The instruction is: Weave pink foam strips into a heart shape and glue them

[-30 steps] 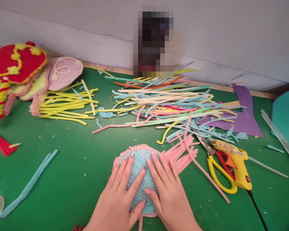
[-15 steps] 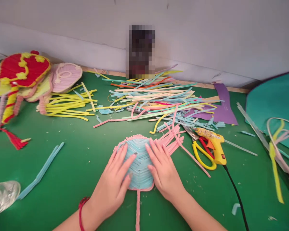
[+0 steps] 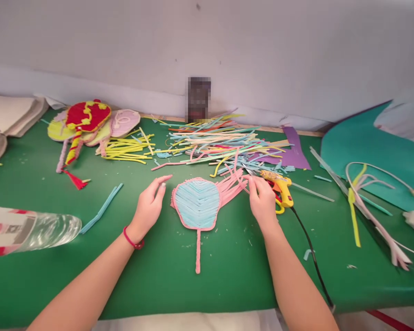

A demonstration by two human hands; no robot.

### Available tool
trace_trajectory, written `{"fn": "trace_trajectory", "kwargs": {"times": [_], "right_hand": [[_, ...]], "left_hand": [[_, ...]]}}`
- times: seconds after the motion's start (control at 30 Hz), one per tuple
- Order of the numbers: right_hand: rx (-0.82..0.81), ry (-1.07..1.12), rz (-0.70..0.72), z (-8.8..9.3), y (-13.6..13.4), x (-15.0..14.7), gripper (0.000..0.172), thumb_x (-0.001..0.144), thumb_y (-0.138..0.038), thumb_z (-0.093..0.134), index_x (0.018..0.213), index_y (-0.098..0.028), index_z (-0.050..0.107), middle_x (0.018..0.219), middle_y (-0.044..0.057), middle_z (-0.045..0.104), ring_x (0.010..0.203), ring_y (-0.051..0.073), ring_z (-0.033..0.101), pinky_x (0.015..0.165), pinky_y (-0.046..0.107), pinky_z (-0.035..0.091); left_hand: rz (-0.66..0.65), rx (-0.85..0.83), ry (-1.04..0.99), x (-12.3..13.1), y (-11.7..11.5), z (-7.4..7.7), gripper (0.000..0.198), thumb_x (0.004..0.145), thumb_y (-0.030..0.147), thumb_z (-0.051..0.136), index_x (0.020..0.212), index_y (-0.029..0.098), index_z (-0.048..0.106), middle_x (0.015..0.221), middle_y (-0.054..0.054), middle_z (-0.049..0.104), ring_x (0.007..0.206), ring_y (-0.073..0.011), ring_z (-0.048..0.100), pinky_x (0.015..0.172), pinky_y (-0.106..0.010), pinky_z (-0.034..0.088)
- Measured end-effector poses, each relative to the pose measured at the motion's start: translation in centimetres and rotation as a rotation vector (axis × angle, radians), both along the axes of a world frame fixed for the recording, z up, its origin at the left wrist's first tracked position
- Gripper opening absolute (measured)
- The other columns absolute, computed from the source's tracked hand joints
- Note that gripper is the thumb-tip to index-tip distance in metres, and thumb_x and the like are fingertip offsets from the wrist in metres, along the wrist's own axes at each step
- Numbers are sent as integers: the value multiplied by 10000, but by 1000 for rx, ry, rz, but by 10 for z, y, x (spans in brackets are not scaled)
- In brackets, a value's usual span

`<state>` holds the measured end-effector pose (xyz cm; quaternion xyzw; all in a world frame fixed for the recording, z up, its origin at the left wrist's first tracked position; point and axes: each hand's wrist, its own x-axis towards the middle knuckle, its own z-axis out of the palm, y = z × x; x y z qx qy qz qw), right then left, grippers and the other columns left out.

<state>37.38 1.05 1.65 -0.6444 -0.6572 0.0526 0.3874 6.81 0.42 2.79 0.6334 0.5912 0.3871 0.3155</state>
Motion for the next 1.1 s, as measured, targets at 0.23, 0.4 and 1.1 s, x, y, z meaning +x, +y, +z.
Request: {"fn": "trace_trajectory", "kwargs": {"times": [0.23,0.4,1.1], "right_hand": [[35,-5,-48,-12,7,16,310,911,-334,469,910,-138,710,923,112,696,910,227,611,872,361,459],[-8,0,-61,-18,11,19,304,906,-328,461,891,-147,705,910,114,688,900,231,599,863,375,449],[-51,-54,-44,-22,13,32,341,877,-464,508,881,-190,712,827,76,645,763,223,550,769,370,444]], "left_hand": [[-345,213,362,15,-13,-4,431,972,320,306,1331,147,472,1412,-101,514,1338,-189,424,1179,-464,190],[-406,233,383,19,-15,-11,433,979,300,265,1329,158,476,1418,-97,508,1349,-178,411,1181,-469,196],[8,175,177,-22,11,0,248,894,318,461,992,204,659,1061,-45,684,1018,-196,611,926,-330,445]]}}
